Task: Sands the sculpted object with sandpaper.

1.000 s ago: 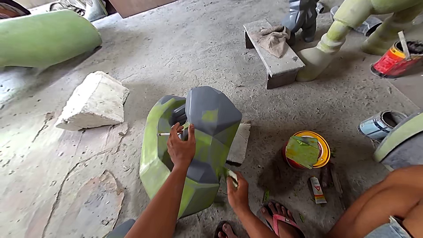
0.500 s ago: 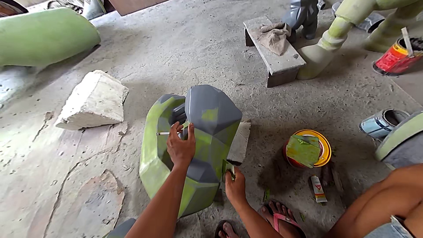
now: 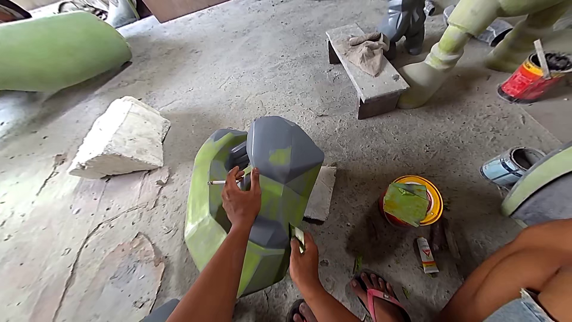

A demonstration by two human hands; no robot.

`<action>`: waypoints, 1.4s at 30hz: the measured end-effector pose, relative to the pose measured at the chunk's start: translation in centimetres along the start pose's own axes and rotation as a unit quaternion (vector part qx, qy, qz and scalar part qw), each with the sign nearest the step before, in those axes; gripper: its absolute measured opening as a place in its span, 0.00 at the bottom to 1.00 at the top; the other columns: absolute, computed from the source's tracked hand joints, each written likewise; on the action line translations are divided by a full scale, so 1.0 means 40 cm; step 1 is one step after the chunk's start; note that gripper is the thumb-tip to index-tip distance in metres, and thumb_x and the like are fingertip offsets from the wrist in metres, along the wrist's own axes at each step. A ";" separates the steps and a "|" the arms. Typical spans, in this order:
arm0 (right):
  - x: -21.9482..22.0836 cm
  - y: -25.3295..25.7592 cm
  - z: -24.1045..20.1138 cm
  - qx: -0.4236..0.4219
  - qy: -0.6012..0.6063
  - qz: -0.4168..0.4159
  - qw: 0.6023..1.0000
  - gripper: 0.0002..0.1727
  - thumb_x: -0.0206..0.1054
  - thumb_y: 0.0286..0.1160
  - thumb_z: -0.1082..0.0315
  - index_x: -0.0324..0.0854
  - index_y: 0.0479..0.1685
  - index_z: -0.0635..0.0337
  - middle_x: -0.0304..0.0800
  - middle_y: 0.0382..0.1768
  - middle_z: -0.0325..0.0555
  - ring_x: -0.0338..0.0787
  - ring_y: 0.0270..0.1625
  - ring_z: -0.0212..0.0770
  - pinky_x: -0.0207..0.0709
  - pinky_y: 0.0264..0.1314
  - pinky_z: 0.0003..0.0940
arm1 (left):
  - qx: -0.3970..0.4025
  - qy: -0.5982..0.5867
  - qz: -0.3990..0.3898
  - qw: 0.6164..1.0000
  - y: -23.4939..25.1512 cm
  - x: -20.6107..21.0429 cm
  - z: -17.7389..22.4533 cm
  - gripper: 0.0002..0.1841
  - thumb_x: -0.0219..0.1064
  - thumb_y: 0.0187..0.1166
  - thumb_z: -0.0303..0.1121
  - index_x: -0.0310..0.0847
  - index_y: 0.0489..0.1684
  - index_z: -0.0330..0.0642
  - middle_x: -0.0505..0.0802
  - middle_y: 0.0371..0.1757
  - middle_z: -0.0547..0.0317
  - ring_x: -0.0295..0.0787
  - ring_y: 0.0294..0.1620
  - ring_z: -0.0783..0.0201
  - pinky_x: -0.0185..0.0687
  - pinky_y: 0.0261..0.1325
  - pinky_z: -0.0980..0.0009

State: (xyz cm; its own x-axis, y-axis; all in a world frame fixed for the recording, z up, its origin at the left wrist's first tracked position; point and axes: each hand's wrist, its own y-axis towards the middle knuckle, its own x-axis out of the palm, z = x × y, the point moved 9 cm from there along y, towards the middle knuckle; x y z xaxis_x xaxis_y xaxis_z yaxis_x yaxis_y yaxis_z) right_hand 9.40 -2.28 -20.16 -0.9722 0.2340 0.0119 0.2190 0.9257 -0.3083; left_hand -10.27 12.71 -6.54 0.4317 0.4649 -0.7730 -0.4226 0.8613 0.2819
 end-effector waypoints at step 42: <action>-0.041 0.190 0.019 -0.137 -0.174 -0.304 0.927 0.07 0.72 0.70 0.69 0.91 0.43 0.49 0.86 0.55 0.39 0.86 0.60 0.34 0.84 0.67 0.37 | 0.006 -0.005 -0.001 1.000 -0.001 -0.004 0.010 0.37 0.61 0.82 0.64 0.74 0.78 0.41 0.91 0.65 0.49 0.86 0.68 0.51 0.78 0.71 0.44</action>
State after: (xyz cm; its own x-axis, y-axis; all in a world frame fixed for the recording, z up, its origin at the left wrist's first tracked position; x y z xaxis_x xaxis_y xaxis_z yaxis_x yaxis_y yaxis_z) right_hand 12.60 4.13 -23.25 -0.8804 -0.4213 -0.2176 -0.4112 0.9069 -0.0923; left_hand -10.01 12.69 -6.20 0.4403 0.4642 -0.7686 -0.4118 0.8650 0.2865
